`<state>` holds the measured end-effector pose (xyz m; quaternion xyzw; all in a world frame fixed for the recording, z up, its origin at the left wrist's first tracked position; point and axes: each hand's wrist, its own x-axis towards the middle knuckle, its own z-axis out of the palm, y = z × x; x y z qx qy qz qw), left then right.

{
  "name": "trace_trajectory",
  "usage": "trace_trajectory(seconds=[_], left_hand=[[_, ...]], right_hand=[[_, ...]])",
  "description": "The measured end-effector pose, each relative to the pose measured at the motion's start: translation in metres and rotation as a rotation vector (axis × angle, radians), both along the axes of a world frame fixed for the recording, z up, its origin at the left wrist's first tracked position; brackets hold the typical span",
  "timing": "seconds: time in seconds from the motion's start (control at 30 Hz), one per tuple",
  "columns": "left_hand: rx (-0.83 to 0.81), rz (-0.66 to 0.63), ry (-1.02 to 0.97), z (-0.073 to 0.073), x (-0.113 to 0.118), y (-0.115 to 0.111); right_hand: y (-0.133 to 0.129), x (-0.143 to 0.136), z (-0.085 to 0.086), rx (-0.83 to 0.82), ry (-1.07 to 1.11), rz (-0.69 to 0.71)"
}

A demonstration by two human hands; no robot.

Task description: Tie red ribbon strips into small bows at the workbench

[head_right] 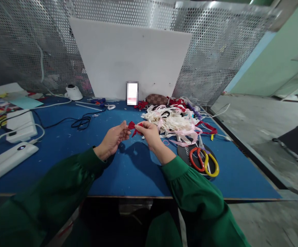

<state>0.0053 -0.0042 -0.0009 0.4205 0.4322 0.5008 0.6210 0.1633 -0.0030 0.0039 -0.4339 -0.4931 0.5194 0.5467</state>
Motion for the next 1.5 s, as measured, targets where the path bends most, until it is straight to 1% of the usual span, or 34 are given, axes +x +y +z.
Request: trace_trajectory(seconds=[0.1, 0.23, 0.37, 0.53, 0.6, 0.73, 0.8, 0.87, 1.0, 1.07, 1.17, 1.27, 1.33, 1.4, 1.5], left_hand=[[0.079, 0.002, 0.05, 0.0, 0.001, 0.0], [0.135, 0.016, 0.102, 0.0, 0.002, -0.001], [0.181, 0.016, 0.167, 0.001, 0.004, -0.004], [0.143, -0.029, 0.126, 0.001, 0.007, -0.007], [0.126, -0.034, 0.111, 0.002, 0.006, -0.007], [0.143, 0.012, 0.109, 0.004, 0.004, -0.004], [0.163, 0.019, 0.121, 0.003, 0.004, -0.003], [0.165, -0.003, 0.12, 0.001, 0.004, -0.002], [0.112, -0.044, 0.076, -0.002, 0.004, -0.003], [0.097, -0.026, 0.075, -0.002, 0.004, -0.003], [0.119, 0.027, 0.081, -0.001, 0.004, -0.001], [0.111, 0.09, 0.049, -0.002, 0.003, 0.002], [0.085, 0.11, 0.033, -0.003, 0.001, 0.003], [0.066, 0.092, 0.045, -0.004, 0.0, 0.004], [0.066, 0.011, 0.096, -0.005, 0.0, 0.004]], right_hand=[[-0.002, -0.001, 0.001, 0.005, -0.023, 0.01], [-0.003, -0.003, 0.002, 0.054, -0.062, -0.002], [-0.002, -0.004, -0.002, 0.049, -0.015, -0.023], [0.0, -0.004, -0.005, 0.012, 0.067, -0.044], [0.0, -0.004, -0.004, 0.036, 0.039, -0.047], [-0.001, -0.005, -0.002, 0.056, -0.032, -0.057], [-0.002, -0.005, -0.002, 0.054, -0.039, -0.043], [-0.003, -0.005, -0.001, 0.049, -0.022, -0.016], [-0.002, -0.005, -0.002, 0.03, 0.003, 0.007], [-0.002, -0.005, -0.002, 0.025, -0.018, -0.002], [-0.002, -0.005, -0.002, 0.018, -0.05, -0.001], [-0.001, -0.003, -0.002, -0.011, -0.035, -0.007], [0.0, -0.003, -0.003, -0.015, -0.02, -0.019], [0.001, -0.002, -0.004, 0.001, -0.018, -0.024], [0.002, -0.003, -0.006, 0.023, -0.032, -0.009]])
